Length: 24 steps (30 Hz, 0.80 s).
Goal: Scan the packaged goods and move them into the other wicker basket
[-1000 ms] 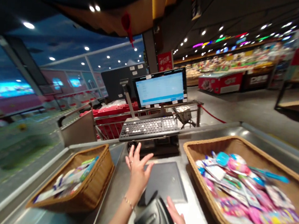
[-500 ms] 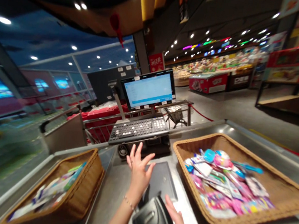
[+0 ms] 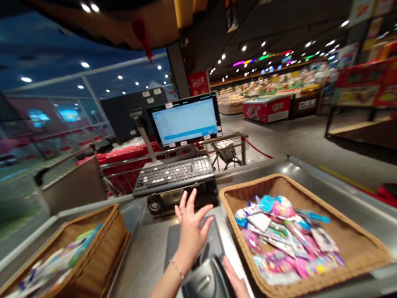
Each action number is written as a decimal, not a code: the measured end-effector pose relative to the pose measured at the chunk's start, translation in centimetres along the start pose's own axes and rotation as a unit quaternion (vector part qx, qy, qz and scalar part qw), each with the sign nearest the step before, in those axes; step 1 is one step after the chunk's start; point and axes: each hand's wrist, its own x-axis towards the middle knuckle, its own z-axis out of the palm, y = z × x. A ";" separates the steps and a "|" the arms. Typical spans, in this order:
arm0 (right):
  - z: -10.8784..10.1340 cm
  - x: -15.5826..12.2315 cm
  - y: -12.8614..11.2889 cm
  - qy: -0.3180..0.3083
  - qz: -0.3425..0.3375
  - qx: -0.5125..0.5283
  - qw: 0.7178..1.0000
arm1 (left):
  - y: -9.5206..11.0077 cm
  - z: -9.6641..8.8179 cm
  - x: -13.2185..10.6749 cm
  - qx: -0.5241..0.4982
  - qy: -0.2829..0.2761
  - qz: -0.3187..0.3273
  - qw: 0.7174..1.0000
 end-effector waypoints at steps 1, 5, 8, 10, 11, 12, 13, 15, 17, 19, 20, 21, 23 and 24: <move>-0.3 0.2 0.1 0.004 0.000 0.003 1.000 | 0.2 0.2 0.1 -0.002 -0.003 0.002 1.000; -1.3 1.1 0.8 0.019 -0.004 0.024 1.000 | 1.1 0.9 0.3 -0.011 -0.013 0.014 1.000; -1.9 2.0 1.6 0.028 -0.009 0.039 0.999 | 1.8 1.3 0.5 -0.019 -0.014 0.029 0.999; -2.3 2.5 2.3 0.033 -0.007 0.048 0.998 | 2.3 1.6 0.7 -0.024 -0.013 0.041 0.999; -2.5 2.7 2.7 0.036 -0.005 0.053 0.998 | 2.5 1.8 0.7 -0.026 -0.012 0.048 0.998; -2.7 2.8 3.2 0.041 -0.003 0.058 0.997 | 2.8 1.9 0.8 -0.027 -0.012 0.054 0.998; -2.9 3.0 3.7 0.045 0.000 0.063 0.997 | 3.1 2.1 0.9 -0.028 -0.013 0.059 0.998; -3.1 3.1 4.8 0.054 0.006 0.071 0.996 | 3.6 2.3 1.0 -0.030 -0.016 0.070 0.997; -3.1 3.2 5.9 0.059 0.009 0.077 0.995 | 4.2 2.6 1.0 -0.033 -0.021 0.080 0.996; -3.1 3.5 7.1 0.060 0.010 0.082 0.995 | 4.8 2.8 1.1 -0.038 -0.028 0.088 0.995; -3.1 3.6 7.7 0.060 0.009 0.084 0.995 | 5.0 2.9 1.2 -0.040 -0.031 0.091 0.995; -3.1 3.9 8.3 0.057 0.008 0.086 0.995 | 5.2 3.1 1.2 -0.042 -0.033 0.094 0.994; -3.5 4.4 9.7 0.045 0.002 0.091 0.995 | 5.7 3.3 1.4 -0.043 -0.039 0.101 0.993; -3.7 4.6 10.4 0.035 -0.002 0.094 0.995 | 5.9 3.4 1.5 -0.045 -0.041 0.104 0.993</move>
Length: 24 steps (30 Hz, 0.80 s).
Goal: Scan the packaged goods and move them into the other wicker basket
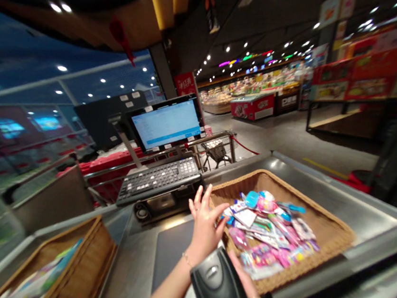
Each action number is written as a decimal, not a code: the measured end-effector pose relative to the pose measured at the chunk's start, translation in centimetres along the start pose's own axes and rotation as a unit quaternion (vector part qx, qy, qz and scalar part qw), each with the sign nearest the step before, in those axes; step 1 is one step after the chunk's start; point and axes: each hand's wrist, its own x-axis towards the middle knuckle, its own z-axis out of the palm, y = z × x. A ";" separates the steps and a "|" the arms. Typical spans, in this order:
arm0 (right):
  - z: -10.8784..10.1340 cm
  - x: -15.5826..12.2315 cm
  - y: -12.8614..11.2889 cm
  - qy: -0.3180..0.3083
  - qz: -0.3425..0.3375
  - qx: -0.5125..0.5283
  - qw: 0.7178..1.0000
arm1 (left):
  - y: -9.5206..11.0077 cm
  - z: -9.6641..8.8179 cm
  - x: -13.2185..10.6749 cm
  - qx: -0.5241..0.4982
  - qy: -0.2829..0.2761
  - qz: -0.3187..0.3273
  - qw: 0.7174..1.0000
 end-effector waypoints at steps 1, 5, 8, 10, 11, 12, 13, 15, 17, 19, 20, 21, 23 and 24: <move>-0.4 0.2 0.6 -0.012 -0.003 0.003 1.000 | 0.2 0.1 0.1 -0.002 -0.002 0.003 1.000; -2.0 0.5 2.6 -0.054 -0.020 0.013 0.998 | 0.9 0.6 0.7 -0.013 -0.011 0.018 1.000; -2.6 0.2 3.3 -0.069 -0.028 0.012 0.997 | 1.6 1.1 1.0 -0.016 -0.014 0.029 0.999; -2.8 0.2 3.6 -0.065 -0.025 0.006 0.998 | 2.1 1.5 1.1 -0.015 -0.016 0.036 0.999; -2.8 0.2 3.7 -0.060 -0.023 0.003 0.998 | 2.2 1.7 1.2 -0.016 -0.019 0.040 0.999; -2.9 0.2 3.7 -0.054 -0.021 0.000 0.998 | 2.4 2.0 1.3 -0.016 -0.023 0.045 0.999; -3.0 0.2 3.8 -0.048 -0.020 -0.002 0.999 | 2.5 2.2 1.3 -0.016 -0.027 0.050 0.998; -3.2 0.1 3.8 -0.039 -0.020 -0.004 0.999 | 2.7 2.7 1.4 -0.017 -0.031 0.060 0.998; -3.5 0.0 3.8 -0.031 -0.018 -0.006 0.999 | 2.8 3.0 1.5 -0.018 -0.029 0.067 0.997; -3.7 -0.1 3.9 -0.025 -0.017 -0.007 1.000 | 3.1 3.2 1.7 -0.017 -0.027 0.074 0.997; -3.8 -0.1 4.0 -0.023 -0.016 -0.007 1.000 | 3.2 3.2 1.8 -0.016 -0.030 0.077 0.996; -3.9 -0.1 4.1 -0.022 -0.017 -0.005 1.000 | 3.4 3.2 1.9 -0.014 -0.035 0.078 0.996; -4.0 0.1 4.4 -0.021 -0.021 -0.001 1.000 | 3.8 3.1 2.2 -0.012 -0.053 0.078 0.996; -4.0 0.2 4.6 -0.020 -0.022 0.001 1.000 | 4.0 3.1 2.4 -0.011 -0.066 0.076 0.995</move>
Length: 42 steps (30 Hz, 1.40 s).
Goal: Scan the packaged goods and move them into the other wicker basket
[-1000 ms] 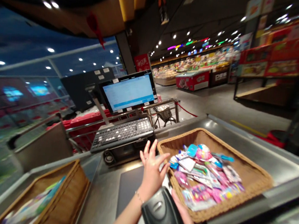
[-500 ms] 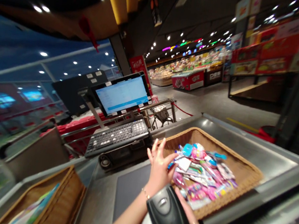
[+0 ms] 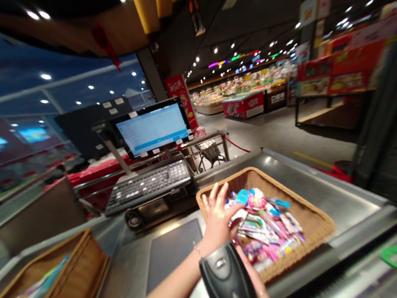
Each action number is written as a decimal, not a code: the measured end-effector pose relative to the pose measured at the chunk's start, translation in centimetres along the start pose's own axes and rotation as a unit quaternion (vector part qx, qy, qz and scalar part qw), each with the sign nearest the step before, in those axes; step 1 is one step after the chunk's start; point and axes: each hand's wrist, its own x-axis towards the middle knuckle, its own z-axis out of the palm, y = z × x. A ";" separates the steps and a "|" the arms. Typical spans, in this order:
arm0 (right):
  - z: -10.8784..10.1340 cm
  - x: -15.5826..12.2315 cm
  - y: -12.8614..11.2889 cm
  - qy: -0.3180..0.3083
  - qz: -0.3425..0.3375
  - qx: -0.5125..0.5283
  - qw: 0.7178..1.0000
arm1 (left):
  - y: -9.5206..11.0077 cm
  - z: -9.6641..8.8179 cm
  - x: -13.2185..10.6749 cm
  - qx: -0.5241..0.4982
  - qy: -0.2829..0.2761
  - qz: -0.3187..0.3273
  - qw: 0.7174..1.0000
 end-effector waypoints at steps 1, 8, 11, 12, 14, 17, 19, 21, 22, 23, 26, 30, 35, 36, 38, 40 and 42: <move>-0.1 0.1 0.2 0.002 -0.001 0.003 1.000 | 0.2 0.0 0.2 -0.001 -0.015 -0.001 1.000; -1.1 0.3 0.8 0.035 0.002 0.020 0.999 | 1.2 1.9 2.5 0.005 -0.110 0.036 0.993; -0.9 -0.1 0.6 0.059 0.011 0.026 0.998 | 1.2 3.6 3.9 0.022 -0.142 0.067 0.987; -0.7 -0.3 0.5 0.070 0.017 0.028 0.997 | 1.2 4.2 4.5 0.028 -0.154 0.074 0.985; -0.3 -0.7 0.3 0.094 0.029 0.032 0.995 | 1.4 5.4 5.6 0.040 -0.182 0.091 0.978; 0.1 -1.0 -0.1 0.119 0.044 0.038 0.991 | 2.0 7.1 7.1 0.065 -0.216 0.116 0.967; 0.2 -1.1 -0.4 0.131 0.048 0.039 0.989 | 2.4 8.4 7.9 0.073 -0.229 0.128 0.962; 0.3 -1.3 -0.7 0.144 0.047 0.037 0.988 | 2.7 9.8 8.4 0.076 -0.239 0.136 0.958; 0.3 -1.4 -0.9 0.150 0.046 0.034 0.987 | 2.8 10.4 8.6 0.078 -0.243 0.137 0.957; 0.3 -1.6 -1.1 0.154 0.044 0.031 0.987 | 2.8 11.0 8.6 0.080 -0.246 0.137 0.956; 0.4 -2.1 -1.6 0.161 0.043 0.021 0.986 | 2.5 12.4 8.6 0.082 -0.248 0.128 0.957; -0.2 -2.0 -1.6 0.170 0.044 0.020 0.984 | 2.1 13.0 8.3 0.075 -0.244 0.113 0.960; -1.1 -1.2 -1.6 0.178 0.045 0.010 0.983 | 2.3 13.0 8.2 0.051 -0.250 0.080 0.964; -1.1 -1.3 -1.9 0.180 0.042 0.002 0.983 | 2.4 12.9 8.3 0.045 -0.252 0.070 0.964; -0.9 -1.4 -2.8 0.182 0.030 -0.015 0.983 | 2.3 12.5 8.6 0.029 -0.256 0.043 0.965; -0.6 -1.6 -3.9 0.181 0.017 -0.029 0.983 | 2.0 11.6 9.1 0.007 -0.261 0.009 0.965; -0.2 -1.8 -5.0 0.180 0.005 -0.039 0.983 | 1.4 10.2 9.7 -0.031 -0.272 -0.022 0.961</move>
